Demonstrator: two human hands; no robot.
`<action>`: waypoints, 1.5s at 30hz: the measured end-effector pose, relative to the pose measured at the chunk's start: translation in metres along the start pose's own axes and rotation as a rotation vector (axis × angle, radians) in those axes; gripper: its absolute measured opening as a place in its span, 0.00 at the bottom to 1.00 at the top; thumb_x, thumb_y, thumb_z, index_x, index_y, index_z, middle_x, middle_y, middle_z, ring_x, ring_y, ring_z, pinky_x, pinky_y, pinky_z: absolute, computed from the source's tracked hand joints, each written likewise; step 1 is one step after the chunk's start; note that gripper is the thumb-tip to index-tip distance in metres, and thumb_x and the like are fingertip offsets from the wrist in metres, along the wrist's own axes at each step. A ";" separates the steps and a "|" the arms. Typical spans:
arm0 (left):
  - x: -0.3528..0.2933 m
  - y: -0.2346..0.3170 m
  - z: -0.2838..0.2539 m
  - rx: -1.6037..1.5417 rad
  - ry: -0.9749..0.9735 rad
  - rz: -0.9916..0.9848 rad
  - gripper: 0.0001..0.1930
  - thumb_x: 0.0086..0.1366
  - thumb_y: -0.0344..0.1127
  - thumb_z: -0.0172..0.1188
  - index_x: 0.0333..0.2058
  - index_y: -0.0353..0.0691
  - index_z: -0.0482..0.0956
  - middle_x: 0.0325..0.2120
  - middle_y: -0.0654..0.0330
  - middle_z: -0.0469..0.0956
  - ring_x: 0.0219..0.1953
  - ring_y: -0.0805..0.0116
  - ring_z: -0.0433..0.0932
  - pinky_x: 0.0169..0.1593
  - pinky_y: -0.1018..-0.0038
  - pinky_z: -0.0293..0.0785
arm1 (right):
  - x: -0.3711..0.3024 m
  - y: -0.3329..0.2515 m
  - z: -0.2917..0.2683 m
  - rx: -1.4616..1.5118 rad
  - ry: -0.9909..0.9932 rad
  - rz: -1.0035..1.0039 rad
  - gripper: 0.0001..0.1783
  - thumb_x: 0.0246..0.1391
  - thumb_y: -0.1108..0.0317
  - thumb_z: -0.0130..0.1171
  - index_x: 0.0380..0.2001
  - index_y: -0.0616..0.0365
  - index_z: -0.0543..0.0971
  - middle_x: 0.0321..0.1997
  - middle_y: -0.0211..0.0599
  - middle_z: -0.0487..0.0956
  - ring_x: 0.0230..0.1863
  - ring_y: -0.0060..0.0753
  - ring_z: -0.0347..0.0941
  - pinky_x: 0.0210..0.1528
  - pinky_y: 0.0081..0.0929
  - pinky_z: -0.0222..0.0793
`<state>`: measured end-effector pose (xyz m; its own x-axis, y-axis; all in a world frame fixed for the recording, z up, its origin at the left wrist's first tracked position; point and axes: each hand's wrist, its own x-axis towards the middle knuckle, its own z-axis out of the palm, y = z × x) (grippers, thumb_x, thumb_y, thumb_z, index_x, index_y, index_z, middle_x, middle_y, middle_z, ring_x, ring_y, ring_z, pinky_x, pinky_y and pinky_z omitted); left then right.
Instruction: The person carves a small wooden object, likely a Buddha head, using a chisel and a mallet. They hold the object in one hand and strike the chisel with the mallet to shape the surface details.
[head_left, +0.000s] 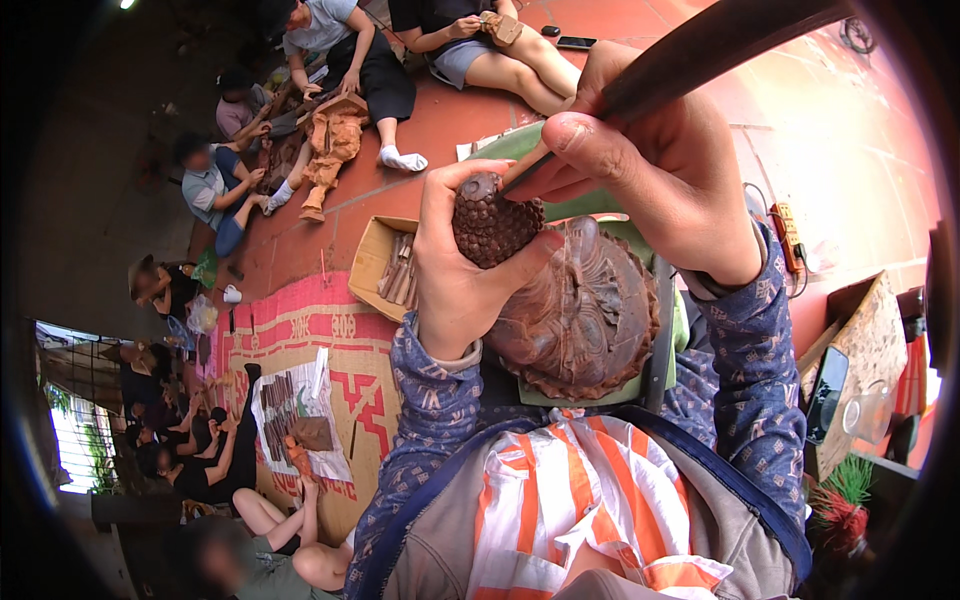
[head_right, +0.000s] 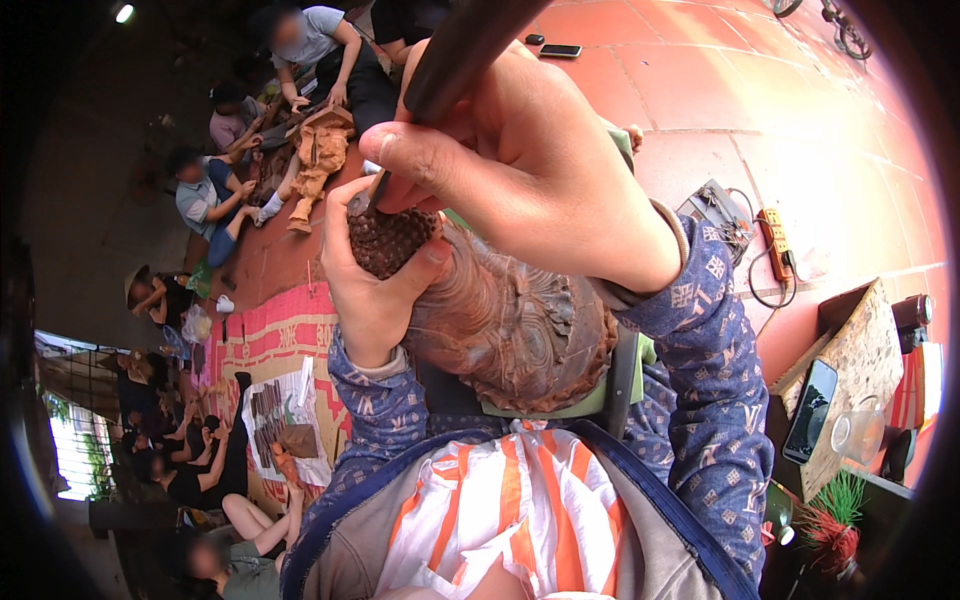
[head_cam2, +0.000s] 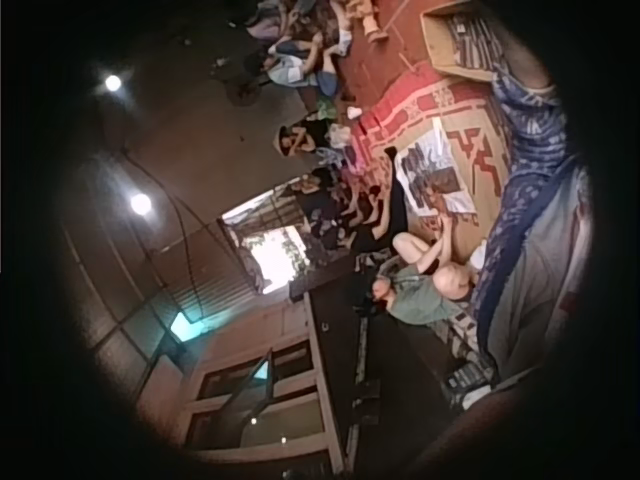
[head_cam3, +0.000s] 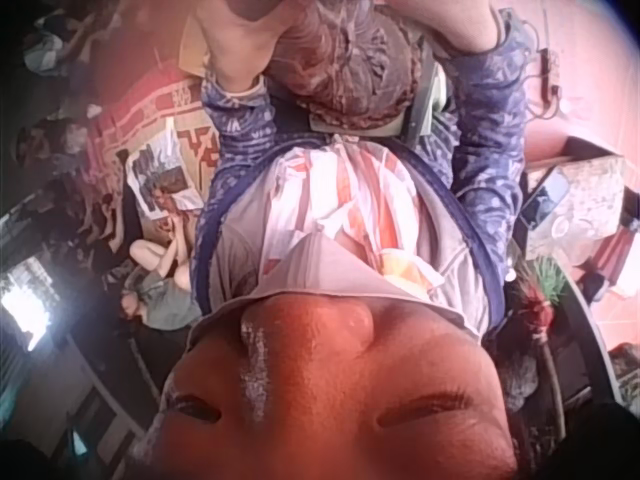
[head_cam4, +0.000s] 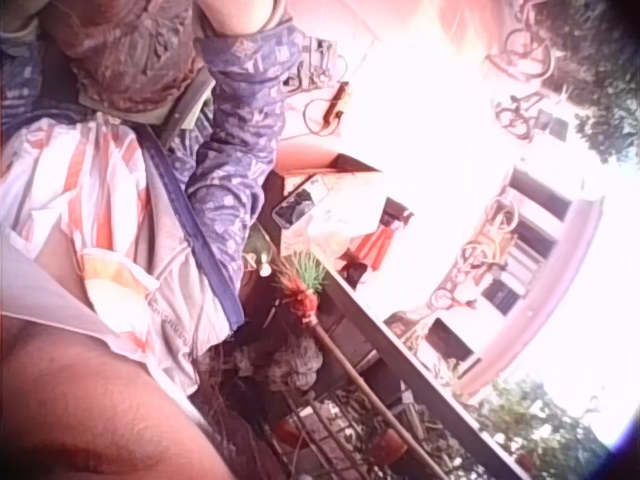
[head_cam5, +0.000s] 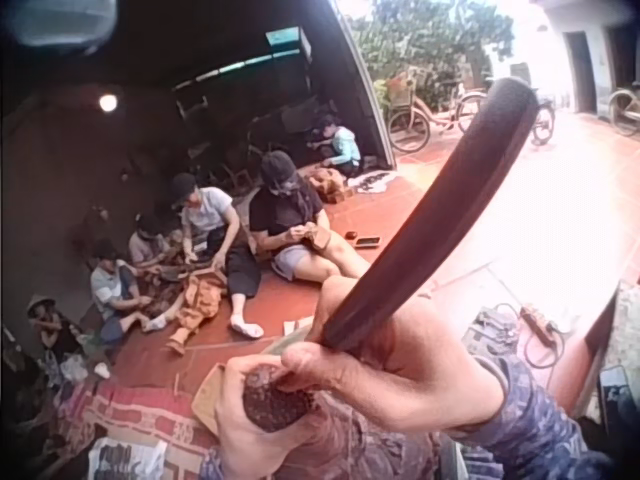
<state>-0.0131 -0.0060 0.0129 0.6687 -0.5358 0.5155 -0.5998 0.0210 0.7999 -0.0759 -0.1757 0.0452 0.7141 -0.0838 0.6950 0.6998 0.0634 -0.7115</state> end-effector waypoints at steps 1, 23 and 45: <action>0.000 -0.001 0.000 0.005 0.002 0.011 0.29 0.49 0.30 0.73 0.48 0.37 0.67 0.42 0.58 0.73 0.43 0.71 0.74 0.48 0.75 0.72 | 0.000 0.002 0.003 -0.014 0.010 -0.016 0.07 0.62 0.73 0.51 0.32 0.67 0.67 0.35 0.48 0.78 0.40 0.41 0.81 0.38 0.33 0.82; 0.001 -0.003 -0.002 0.025 0.003 0.081 0.29 0.51 0.34 0.73 0.47 0.37 0.66 0.36 0.60 0.75 0.37 0.76 0.75 0.42 0.77 0.73 | 0.039 -0.033 0.000 -0.519 -0.432 -0.159 0.07 0.57 0.70 0.58 0.33 0.63 0.74 0.26 0.36 0.74 0.27 0.24 0.71 0.28 0.24 0.66; -0.002 -0.006 -0.002 -0.047 0.015 -0.035 0.32 0.47 0.36 0.76 0.47 0.37 0.67 0.37 0.62 0.73 0.38 0.76 0.73 0.44 0.78 0.71 | 0.022 0.038 -0.025 0.280 -0.191 0.094 0.11 0.59 0.67 0.56 0.32 0.64 0.69 0.30 0.42 0.78 0.36 0.36 0.81 0.38 0.28 0.79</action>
<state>-0.0105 -0.0034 0.0076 0.6958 -0.5242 0.4910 -0.5545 0.0424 0.8311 -0.0341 -0.2003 0.0310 0.7472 0.1217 0.6534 0.5888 0.3346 -0.7357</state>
